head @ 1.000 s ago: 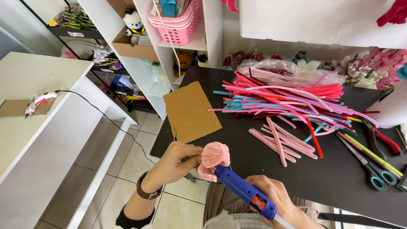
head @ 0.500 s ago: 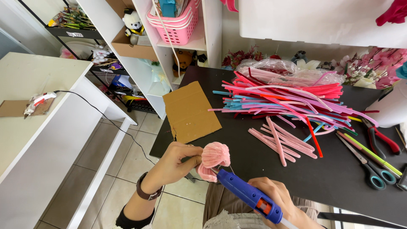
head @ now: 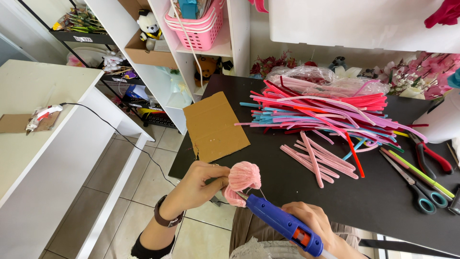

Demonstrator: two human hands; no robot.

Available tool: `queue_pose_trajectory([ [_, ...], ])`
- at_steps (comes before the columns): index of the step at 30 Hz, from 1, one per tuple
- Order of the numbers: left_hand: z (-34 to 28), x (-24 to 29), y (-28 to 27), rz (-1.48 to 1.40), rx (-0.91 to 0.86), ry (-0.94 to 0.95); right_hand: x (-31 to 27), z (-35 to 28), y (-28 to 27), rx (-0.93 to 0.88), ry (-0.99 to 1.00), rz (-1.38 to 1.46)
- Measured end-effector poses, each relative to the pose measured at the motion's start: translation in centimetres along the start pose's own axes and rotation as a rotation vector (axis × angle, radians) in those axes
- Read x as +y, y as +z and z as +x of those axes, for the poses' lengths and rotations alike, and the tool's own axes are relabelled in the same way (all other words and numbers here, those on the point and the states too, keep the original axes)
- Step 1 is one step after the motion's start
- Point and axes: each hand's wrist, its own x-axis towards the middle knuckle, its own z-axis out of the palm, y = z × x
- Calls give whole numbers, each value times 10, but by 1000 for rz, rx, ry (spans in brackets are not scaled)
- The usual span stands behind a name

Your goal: The person uses a hot glue gun to attach pink pipe cleaner pieces to a wooden stick, forming a flower shape. They repeatedly apply glue and wrap the pipe cleaners around the stick to build up the petals.

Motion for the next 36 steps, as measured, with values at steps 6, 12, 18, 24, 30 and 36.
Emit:
queue_pose_trajectory([
  [6, 0, 0, 0, -17, 6, -46, 1, 2, -1, 31, -36, 24],
  [12, 1, 1, 0, -27, 12, -26, 1, 3, -1, 75, -91, 7],
  [18, 0, 0, 0, -12, 14, -36, 3, 0, 0, 85, -69, 10],
  [24, 1, 2, 0, -3, 4, -30, 9, -7, 0, 90, -53, -5],
  [30, 3, 4, -1, -36, 2, -15, 6, -6, -5, 75, -9, 12],
  [36, 1, 1, -1, -23, 10, -23, 3, -9, -3, 124, 108, 15],
])
